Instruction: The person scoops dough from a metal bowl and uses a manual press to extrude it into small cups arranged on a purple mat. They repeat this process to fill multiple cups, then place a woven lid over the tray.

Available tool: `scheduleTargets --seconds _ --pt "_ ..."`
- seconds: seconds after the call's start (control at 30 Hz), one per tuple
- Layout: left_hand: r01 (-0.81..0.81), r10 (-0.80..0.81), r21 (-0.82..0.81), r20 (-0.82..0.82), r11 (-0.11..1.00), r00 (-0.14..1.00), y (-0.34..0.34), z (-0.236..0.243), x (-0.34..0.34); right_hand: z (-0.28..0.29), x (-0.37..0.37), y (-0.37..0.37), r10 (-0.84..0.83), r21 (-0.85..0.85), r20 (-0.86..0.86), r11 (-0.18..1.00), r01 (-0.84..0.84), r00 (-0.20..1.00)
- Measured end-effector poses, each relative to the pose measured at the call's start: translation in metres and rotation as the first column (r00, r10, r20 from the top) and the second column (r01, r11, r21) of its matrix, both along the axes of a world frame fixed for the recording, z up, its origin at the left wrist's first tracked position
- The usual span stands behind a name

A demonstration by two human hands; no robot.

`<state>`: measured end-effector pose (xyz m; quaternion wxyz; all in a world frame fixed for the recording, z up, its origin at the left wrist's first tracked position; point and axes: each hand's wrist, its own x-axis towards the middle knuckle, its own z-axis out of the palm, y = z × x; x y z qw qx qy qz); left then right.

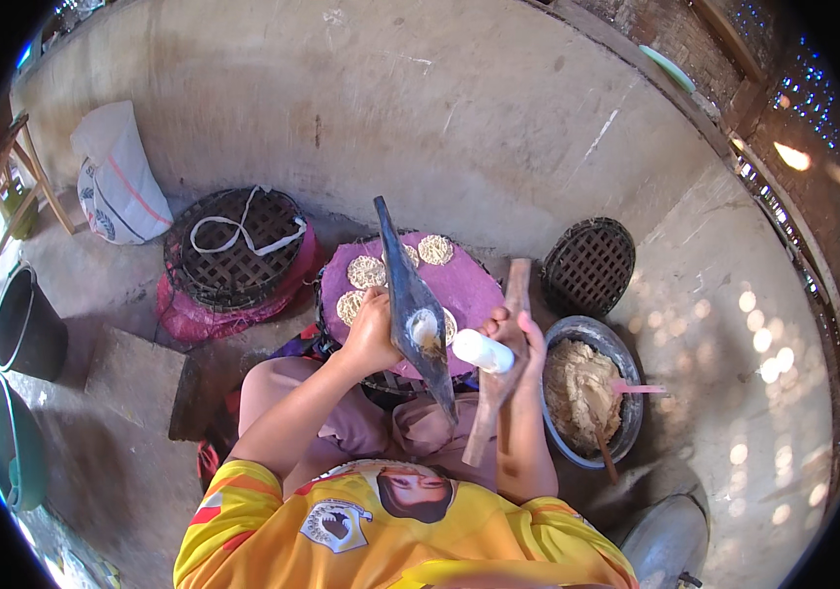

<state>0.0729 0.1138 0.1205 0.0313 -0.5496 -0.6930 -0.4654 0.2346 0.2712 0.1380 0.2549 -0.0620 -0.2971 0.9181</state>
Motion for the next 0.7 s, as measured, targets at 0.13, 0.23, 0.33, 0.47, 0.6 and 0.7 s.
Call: scheduleTargets --seconds 0.13,0.23,0.33,0.47,0.6,0.7 --pt "-0.04 0.075 0.219 -0.155 0.975 0.985 -0.003 -0.004 0.005 0.003 -0.015 -0.008 -0.115 0.139 0.295 0.987 0.076 0.949" --pt "-0.097 0.188 0.236 -0.399 0.967 0.898 -0.01 -0.001 0.001 0.014 -0.006 -0.027 -0.39 0.378 0.196 0.876 0.298 0.9" --pt "-0.071 0.152 0.161 -0.575 0.984 0.804 -0.015 -0.001 0.002 0.014 0.005 -0.047 -0.601 0.798 -0.008 0.478 0.368 0.799" --pt "0.097 -0.043 0.061 -0.582 0.993 0.812 -0.016 -0.013 0.014 -0.013 0.019 -0.061 -0.368 0.862 -0.507 -0.239 0.447 0.779" --pt "0.125 -0.136 -0.058 -0.548 0.99 0.825 -0.014 -0.028 0.024 -0.029 0.02 -0.079 -0.515 0.928 -0.298 0.043 0.371 0.804" --pt "0.131 -0.167 -0.107 -0.518 0.986 0.839 -0.004 -0.029 0.025 -0.008 0.016 -0.075 -0.53 0.865 0.026 0.437 0.247 0.848"
